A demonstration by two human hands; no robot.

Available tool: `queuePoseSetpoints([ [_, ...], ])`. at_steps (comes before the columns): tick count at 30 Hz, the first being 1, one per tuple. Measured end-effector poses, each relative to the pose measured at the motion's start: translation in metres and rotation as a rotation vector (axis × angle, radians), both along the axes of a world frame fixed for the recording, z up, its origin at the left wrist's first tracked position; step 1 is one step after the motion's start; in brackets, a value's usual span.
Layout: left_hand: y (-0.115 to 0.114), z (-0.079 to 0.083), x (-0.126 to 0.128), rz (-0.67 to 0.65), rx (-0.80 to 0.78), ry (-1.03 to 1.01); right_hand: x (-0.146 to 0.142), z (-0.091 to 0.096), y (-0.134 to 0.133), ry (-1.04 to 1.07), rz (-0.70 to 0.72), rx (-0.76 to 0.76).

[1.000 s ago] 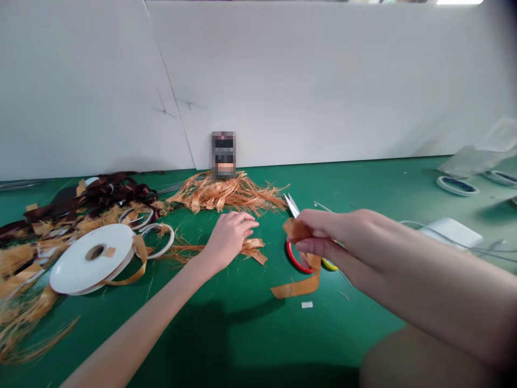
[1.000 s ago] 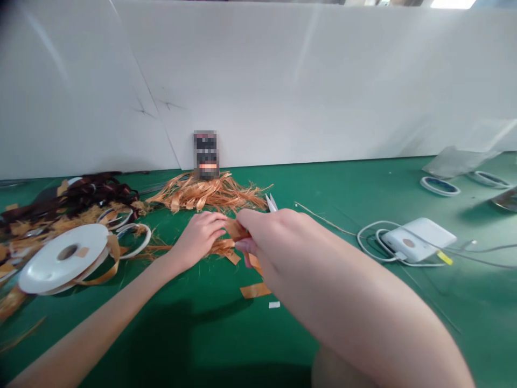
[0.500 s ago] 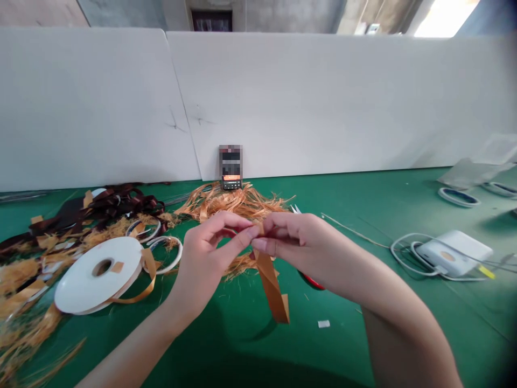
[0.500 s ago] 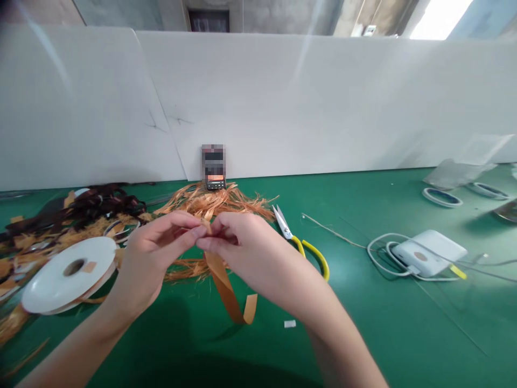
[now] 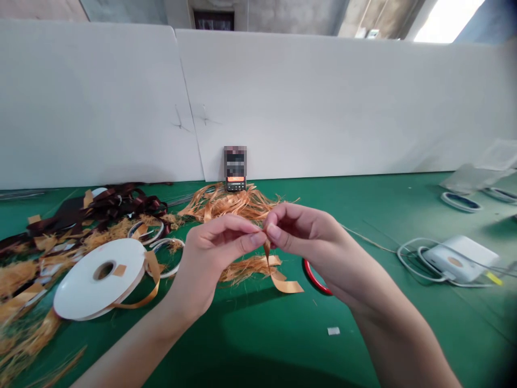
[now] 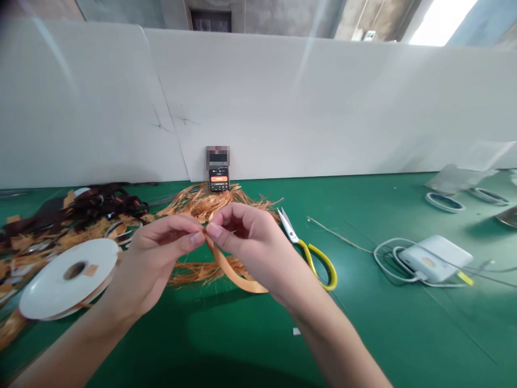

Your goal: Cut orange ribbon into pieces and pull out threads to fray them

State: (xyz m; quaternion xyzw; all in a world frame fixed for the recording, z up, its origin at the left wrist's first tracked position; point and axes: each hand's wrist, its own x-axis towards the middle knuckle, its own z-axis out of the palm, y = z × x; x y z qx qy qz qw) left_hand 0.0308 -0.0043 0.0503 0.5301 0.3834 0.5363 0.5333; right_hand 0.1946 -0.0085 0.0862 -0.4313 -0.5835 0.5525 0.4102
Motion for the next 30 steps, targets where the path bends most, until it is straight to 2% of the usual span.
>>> queuePoseSetpoints([
  [5,-0.003,0.006,0.0,-0.102,-0.093,-0.177,-0.001,0.001,-0.002,0.19,0.075,-0.126],
  [8,-0.005,0.009,-0.001,-0.124,-0.123,-0.133,0.0,0.0,-0.001,0.266,0.07,-0.176],
  [11,-0.006,0.01,-0.001,-0.101,-0.147,-0.06,0.001,-0.001,0.0,0.252,0.032,-0.196],
  [14,-0.005,0.01,-0.001,-0.06,-0.202,-0.042,-0.001,0.002,0.001,0.215,-0.001,-0.166],
  [19,-0.004,0.012,-0.001,-0.064,-0.312,-0.046,-0.004,0.004,0.0,0.174,-0.045,-0.128],
  [23,-0.004,0.015,-0.001,-0.049,-0.375,-0.026,-0.003,0.003,0.0,0.106,-0.233,-0.007],
  [27,-0.004,0.014,0.0,-0.026,-0.377,-0.027,-0.002,0.003,0.001,0.142,-0.407,0.105],
  [30,-0.005,0.013,0.0,-0.038,-0.375,-0.028,-0.003,0.003,0.002,0.144,-0.355,0.064],
])
